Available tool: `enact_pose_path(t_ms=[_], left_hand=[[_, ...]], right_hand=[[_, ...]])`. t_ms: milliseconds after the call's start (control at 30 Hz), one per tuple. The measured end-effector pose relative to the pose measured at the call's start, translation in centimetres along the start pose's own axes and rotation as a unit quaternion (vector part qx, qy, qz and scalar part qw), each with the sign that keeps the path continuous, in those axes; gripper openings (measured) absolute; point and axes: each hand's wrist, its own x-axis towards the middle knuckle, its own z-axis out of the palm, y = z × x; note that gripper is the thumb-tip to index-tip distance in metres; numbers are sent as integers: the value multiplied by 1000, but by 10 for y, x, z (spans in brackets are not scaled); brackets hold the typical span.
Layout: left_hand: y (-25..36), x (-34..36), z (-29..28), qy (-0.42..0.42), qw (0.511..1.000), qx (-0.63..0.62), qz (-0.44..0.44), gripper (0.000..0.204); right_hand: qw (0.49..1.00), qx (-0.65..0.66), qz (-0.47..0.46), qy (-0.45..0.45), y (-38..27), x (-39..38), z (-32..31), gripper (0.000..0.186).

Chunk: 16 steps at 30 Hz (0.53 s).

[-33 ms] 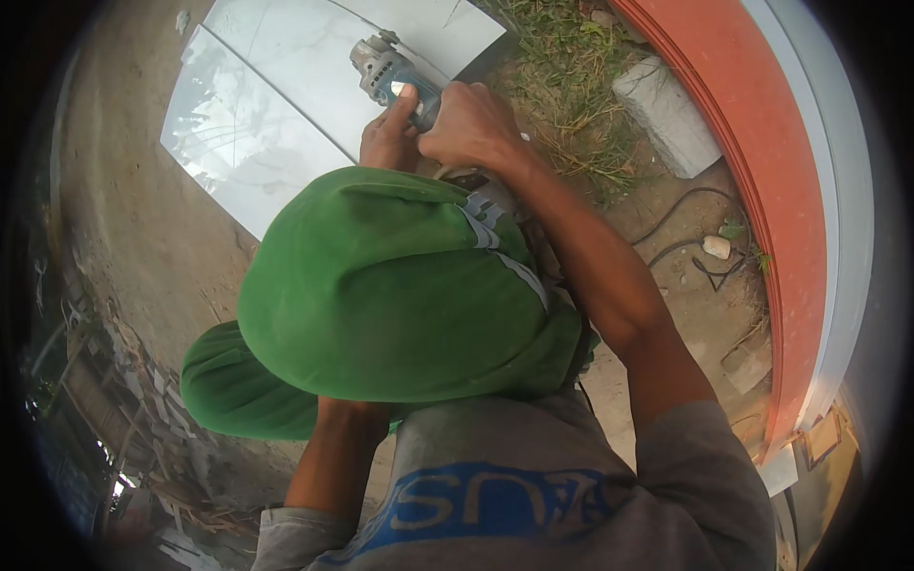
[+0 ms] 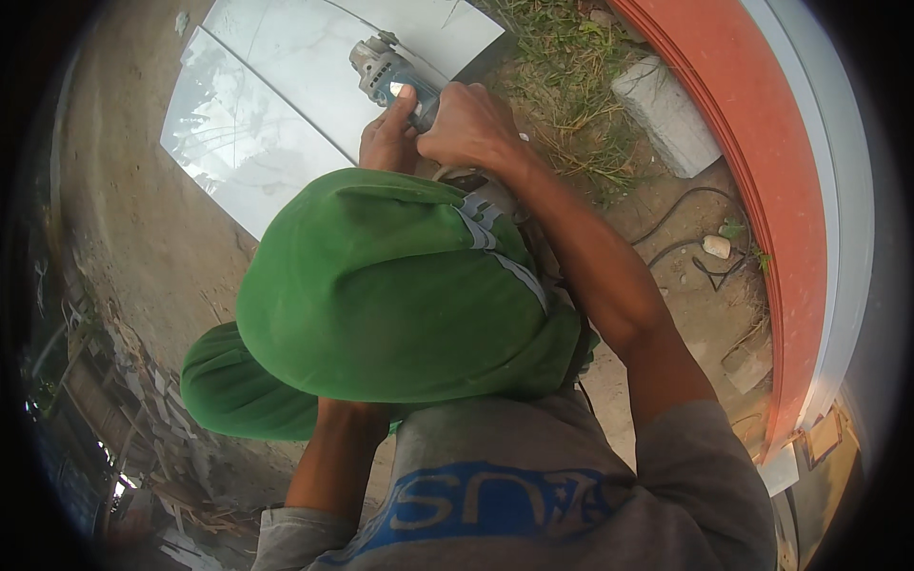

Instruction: The person measures a tile with a tape measure, marks it, and uses a handheld angle grinder to cut the tile while it sits on the ground.

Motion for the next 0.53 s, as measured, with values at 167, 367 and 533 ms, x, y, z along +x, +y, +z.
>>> enact_pose_path(t_ms=[167, 367, 533], left_hand=[[-3, 0, 3, -11, 1000, -20, 4, 56], [-4, 0, 6, -28, 998, -47, -12, 55], [-7, 5, -4, -45, 999, -4, 10, 86]], right_hand=[[1000, 18, 6, 10, 5, -1, 3, 36], [1000, 14, 3, 22, 4, -5, -2, 36], [1000, 17, 6, 10, 3, -3, -1, 35]])
